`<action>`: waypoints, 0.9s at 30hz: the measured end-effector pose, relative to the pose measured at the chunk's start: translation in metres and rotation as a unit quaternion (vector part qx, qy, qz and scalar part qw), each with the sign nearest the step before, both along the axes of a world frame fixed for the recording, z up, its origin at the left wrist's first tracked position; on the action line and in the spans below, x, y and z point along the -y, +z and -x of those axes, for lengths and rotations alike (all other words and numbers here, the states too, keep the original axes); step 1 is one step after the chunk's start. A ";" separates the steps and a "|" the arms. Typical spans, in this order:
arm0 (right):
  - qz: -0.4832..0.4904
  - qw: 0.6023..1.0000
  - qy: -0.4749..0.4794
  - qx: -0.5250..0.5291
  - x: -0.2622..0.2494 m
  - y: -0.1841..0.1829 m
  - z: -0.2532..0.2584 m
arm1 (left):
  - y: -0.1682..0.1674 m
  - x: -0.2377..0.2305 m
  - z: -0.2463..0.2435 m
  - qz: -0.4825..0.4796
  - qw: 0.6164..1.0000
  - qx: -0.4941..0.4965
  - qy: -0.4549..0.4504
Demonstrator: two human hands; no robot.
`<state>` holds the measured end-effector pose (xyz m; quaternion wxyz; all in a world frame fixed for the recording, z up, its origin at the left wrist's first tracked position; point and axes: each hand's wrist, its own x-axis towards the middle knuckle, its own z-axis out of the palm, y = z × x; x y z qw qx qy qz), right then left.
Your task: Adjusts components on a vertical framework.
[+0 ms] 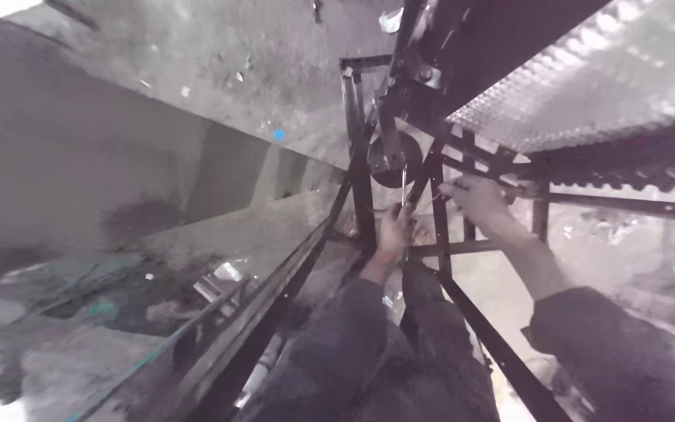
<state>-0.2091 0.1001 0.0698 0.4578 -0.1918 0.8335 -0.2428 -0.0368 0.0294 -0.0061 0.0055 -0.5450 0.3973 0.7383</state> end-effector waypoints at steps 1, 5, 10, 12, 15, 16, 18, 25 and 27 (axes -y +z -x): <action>-0.013 1.000 0.017 0.013 -0.002 -0.006 -0.002 | 0.000 0.000 -0.001 -0.002 1.000 0.000 -0.001; -0.020 0.997 0.066 0.025 0.007 -0.022 -0.010 | 0.001 0.002 -0.001 -0.013 1.000 0.000 0.021; -0.031 0.995 0.090 0.030 0.026 -0.028 -0.023 | 0.003 0.002 -0.005 -0.031 0.998 -0.040 0.043; -0.017 0.996 0.080 0.040 0.030 -0.033 -0.024 | 0.001 0.002 -0.005 -0.025 0.998 -0.044 0.046; -0.014 0.995 0.067 0.065 0.033 -0.031 -0.027 | 0.000 0.001 -0.005 -0.011 0.999 -0.031 0.033; -0.006 0.994 0.068 0.079 0.033 -0.031 -0.025 | 0.000 0.001 -0.005 -0.011 0.999 -0.027 0.031; 0.023 0.991 0.067 0.117 0.026 -0.038 -0.015 | -0.001 0.001 -0.004 -0.017 0.999 -0.020 0.033; 0.080 0.997 0.014 -0.015 0.056 -0.030 0.027 | -0.002 -0.004 -0.002 -0.026 0.998 -0.024 0.052; 0.074 0.993 0.051 -0.070 0.067 -0.025 0.033 | -0.002 -0.004 -0.002 -0.027 0.998 -0.021 0.051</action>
